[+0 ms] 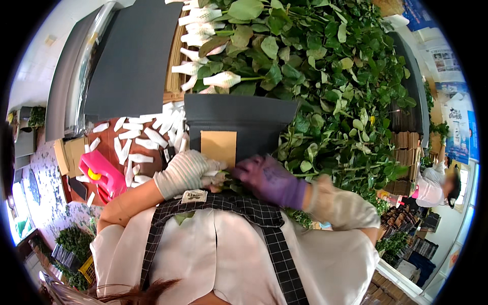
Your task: The person places roses into a gray sleeve, secures them with tape, and then uses a machine to wrap the stems in plastic film.
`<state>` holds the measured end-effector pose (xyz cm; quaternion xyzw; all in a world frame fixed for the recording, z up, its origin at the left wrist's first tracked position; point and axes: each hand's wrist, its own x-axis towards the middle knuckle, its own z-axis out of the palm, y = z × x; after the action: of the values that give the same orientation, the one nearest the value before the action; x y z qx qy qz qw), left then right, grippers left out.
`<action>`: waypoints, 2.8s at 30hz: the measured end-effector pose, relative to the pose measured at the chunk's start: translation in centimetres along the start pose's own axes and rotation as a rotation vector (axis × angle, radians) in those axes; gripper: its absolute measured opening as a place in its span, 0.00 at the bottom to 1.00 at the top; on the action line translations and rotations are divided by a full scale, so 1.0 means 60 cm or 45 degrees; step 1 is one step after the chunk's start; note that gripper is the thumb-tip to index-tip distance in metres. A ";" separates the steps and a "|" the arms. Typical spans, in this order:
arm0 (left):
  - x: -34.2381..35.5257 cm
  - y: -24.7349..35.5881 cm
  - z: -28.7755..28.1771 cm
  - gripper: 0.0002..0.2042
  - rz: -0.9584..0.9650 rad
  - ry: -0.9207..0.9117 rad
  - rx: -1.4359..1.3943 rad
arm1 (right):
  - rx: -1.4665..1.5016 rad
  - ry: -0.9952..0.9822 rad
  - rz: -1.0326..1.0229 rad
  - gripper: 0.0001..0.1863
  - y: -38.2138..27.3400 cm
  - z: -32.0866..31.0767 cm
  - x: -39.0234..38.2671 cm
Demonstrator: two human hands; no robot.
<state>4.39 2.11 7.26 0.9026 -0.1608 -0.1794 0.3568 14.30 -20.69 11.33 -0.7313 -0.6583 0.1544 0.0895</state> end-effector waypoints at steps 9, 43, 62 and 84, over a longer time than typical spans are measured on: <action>0.006 0.020 -0.014 0.16 -0.153 0.001 0.058 | -0.354 0.092 0.363 0.16 0.252 -0.093 0.167; -0.141 -0.029 -0.155 0.06 0.418 1.726 -0.666 | -0.248 1.008 0.418 0.17 -0.017 -0.393 -0.161; -0.048 -0.032 0.093 0.22 -0.034 0.212 -0.863 | 0.623 0.396 0.082 0.30 0.061 0.082 0.043; -0.013 0.056 0.020 0.28 0.082 0.358 0.511 | -0.107 -0.369 0.562 0.11 0.176 -0.081 -0.111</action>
<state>2.66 -0.60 8.95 0.9659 -0.1708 -0.0048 0.1946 25.29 -28.16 13.07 -0.8305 -0.4946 0.2459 -0.0720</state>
